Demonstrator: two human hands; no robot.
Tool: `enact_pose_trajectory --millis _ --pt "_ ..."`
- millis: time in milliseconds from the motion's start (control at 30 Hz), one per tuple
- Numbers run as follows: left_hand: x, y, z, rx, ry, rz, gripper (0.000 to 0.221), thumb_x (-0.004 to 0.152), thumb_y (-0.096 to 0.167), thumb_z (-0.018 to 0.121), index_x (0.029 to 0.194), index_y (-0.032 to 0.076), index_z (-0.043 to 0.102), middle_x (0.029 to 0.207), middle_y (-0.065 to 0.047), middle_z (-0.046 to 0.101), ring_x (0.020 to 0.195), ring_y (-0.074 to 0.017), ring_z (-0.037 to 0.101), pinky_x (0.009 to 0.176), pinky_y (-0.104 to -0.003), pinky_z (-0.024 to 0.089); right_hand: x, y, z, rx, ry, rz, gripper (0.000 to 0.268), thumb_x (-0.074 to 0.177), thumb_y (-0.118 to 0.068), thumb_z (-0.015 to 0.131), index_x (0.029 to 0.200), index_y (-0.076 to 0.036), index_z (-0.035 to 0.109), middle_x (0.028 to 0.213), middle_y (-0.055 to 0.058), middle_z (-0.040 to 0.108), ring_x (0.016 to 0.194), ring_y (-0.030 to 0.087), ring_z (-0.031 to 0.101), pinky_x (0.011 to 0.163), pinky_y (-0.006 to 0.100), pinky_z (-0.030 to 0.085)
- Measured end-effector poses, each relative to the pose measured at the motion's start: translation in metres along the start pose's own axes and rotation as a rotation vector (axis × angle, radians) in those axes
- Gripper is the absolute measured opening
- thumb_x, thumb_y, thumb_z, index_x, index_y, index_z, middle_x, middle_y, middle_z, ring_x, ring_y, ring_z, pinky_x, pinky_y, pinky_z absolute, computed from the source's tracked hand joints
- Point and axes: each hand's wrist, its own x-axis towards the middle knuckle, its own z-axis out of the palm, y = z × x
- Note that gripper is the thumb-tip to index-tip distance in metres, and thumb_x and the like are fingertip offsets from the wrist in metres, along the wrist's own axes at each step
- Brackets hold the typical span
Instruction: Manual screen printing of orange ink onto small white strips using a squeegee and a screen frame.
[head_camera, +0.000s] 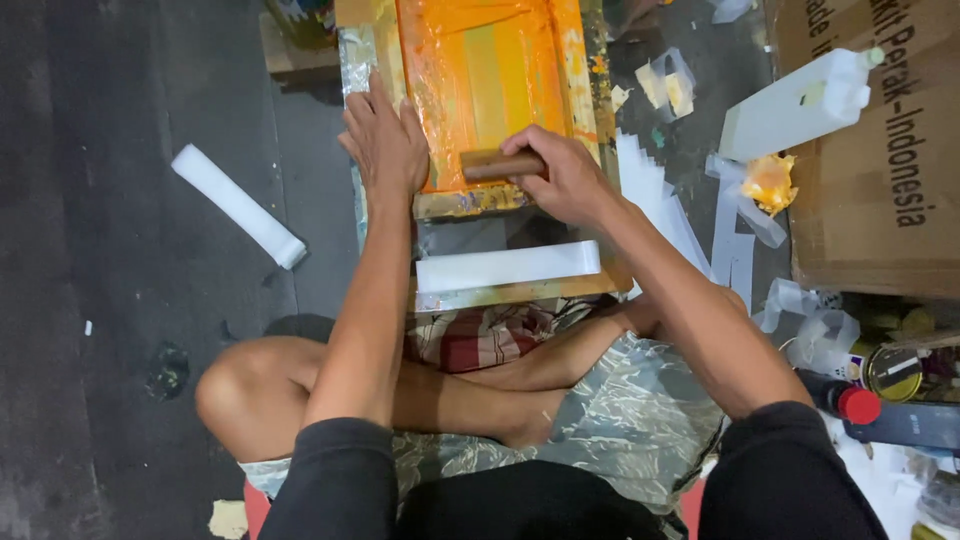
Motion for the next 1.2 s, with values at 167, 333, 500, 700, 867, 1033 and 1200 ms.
enact_pose_trajectory --millis 167,333,500,700,867,1033,1200 --pt "-0.002 0.004 -0.005 -0.005 -0.003 -0.011 0.052 0.102 0.024 0.051 0.147 0.001 0.039 0.118 -0.019 0.047 0.101 -0.0358 0.045 0.089 -0.049 0.033 -0.006 -0.008 -0.015 0.013 -0.053 0.091 0.027 0.089 -0.006 0.069 0.116 -0.008 0.063 0.091 0.006 0.073 0.072 0.019 0.065 0.064 0.032 0.048" --pt "0.000 0.003 -0.002 0.003 0.001 -0.031 0.051 0.101 0.026 0.051 0.145 0.000 0.042 0.118 -0.020 0.047 0.102 -0.0374 0.045 0.091 -0.052 0.032 0.015 0.010 -0.023 -0.015 -0.153 0.140 0.034 0.086 -0.003 0.070 0.119 -0.008 0.061 0.095 0.007 0.070 0.074 0.020 0.062 0.066 0.034 0.048" --pt "0.003 0.012 -0.017 -0.038 -0.179 -0.166 0.056 0.104 0.037 0.040 0.152 0.009 0.037 0.123 -0.014 0.045 0.118 -0.0374 0.045 0.098 -0.049 0.033 0.050 0.043 -0.027 0.144 -0.212 0.294 0.036 0.090 -0.004 0.075 0.124 -0.004 0.066 0.102 0.025 0.068 0.098 0.036 0.066 0.076 0.051 0.057" --pt "0.004 0.021 -0.023 -0.062 -0.165 -0.171 0.053 0.105 0.032 0.040 0.151 0.006 0.039 0.120 -0.014 0.045 0.112 -0.0374 0.046 0.092 -0.045 0.032 0.108 0.059 -0.036 0.098 -0.148 0.245 0.040 0.085 -0.004 0.078 0.123 -0.007 0.067 0.099 0.021 0.068 0.094 0.037 0.066 0.075 0.050 0.055" --pt "0.005 0.017 -0.015 -0.004 -0.046 -0.071 0.052 0.099 0.020 0.054 0.144 -0.003 0.045 0.111 -0.017 0.047 0.094 -0.0306 0.045 0.083 -0.046 0.031 0.151 0.078 -0.038 0.015 -0.018 0.158 0.030 0.088 0.002 0.068 0.114 -0.008 0.057 0.106 0.009 0.067 0.085 0.023 0.064 0.072 0.036 0.054" --pt "0.007 0.016 -0.013 -0.017 -0.054 -0.071 0.052 0.099 0.020 0.054 0.145 -0.004 0.045 0.111 -0.017 0.047 0.095 -0.0304 0.045 0.084 -0.046 0.030 0.130 0.079 -0.026 0.002 0.132 -0.123 0.031 0.083 0.013 0.070 0.106 -0.003 0.057 0.094 0.006 0.065 0.081 0.022 0.060 0.072 0.033 0.047" --pt "0.002 0.011 -0.008 -0.008 0.032 -0.006 0.048 0.098 0.021 0.055 0.140 -0.002 0.047 0.111 -0.019 0.050 0.096 -0.0332 0.047 0.082 -0.047 0.033 0.070 0.037 -0.010 -0.087 0.114 -0.144 0.031 0.080 0.012 0.066 0.108 0.000 0.058 0.104 0.012 0.073 0.085 0.031 0.068 0.074 0.039 0.051"
